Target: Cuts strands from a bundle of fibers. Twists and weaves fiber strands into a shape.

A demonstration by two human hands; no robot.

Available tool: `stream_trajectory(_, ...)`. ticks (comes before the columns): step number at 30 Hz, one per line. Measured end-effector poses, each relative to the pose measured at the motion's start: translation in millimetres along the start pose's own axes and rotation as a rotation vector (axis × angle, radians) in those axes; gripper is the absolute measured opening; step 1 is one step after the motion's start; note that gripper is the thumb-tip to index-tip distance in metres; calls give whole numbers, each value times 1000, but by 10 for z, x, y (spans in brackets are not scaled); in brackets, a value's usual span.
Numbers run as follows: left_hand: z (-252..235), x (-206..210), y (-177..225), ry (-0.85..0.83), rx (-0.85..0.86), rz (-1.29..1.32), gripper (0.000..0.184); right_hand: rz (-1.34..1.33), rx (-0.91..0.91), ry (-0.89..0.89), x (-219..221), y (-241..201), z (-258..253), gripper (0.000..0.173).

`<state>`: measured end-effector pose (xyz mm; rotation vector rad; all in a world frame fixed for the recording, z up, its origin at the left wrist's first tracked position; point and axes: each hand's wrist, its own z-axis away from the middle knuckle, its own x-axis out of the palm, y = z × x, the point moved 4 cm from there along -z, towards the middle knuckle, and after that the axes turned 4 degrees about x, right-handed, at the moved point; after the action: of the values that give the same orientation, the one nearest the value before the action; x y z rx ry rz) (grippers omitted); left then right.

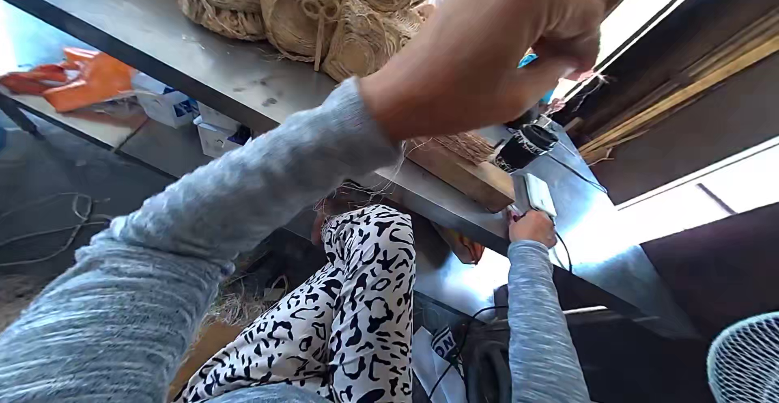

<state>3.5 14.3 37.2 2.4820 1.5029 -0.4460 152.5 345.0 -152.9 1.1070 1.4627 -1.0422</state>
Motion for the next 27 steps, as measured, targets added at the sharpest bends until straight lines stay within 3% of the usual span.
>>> stream_trajectory(2, -158, 340, -258, -261, 5, -127, 18, 4, 19, -15, -17, -21, 9, 41)
stream_trajectory(5, -218, 909, -450, -724, -140, -340, 16, 10, 24, -26, -36, -46, 42, 39)
stream_trajectory(7, -133, 1259, -587, -906, -180, -529, 11, 12, 32, -31, -52, -55, 59, 39)
stream_trajectory(11, 28, 1701, -927, -1191, -211, -874, 27, -1, 30, -47, -61, -47, 65, 38)
stream_trajectory(14, 87, 1780, -1133, -1237, -250, -973, 28, 4, 20, -49, -53, -31, 60, 37)
stream_trajectory(18, 86, 1549, -1263, -1115, -408, -854, 16, -6, 22, -45, -45, -20, 43, 37)
stream_trajectory(21, 44, 1219, -1292, -1060, -664, -620, 22, -17, 19, -48, -45, -14, 37, 37)
stream_trajectory(24, 97, 978, -1447, -1061, -764, -320, 20, -11, 18, -52, -42, -10, 41, 37)
stream_trajectory(27, 203, 776, -1551, -955, -929, -49, 20, -6, 21, -38, -29, -6, 50, 38)
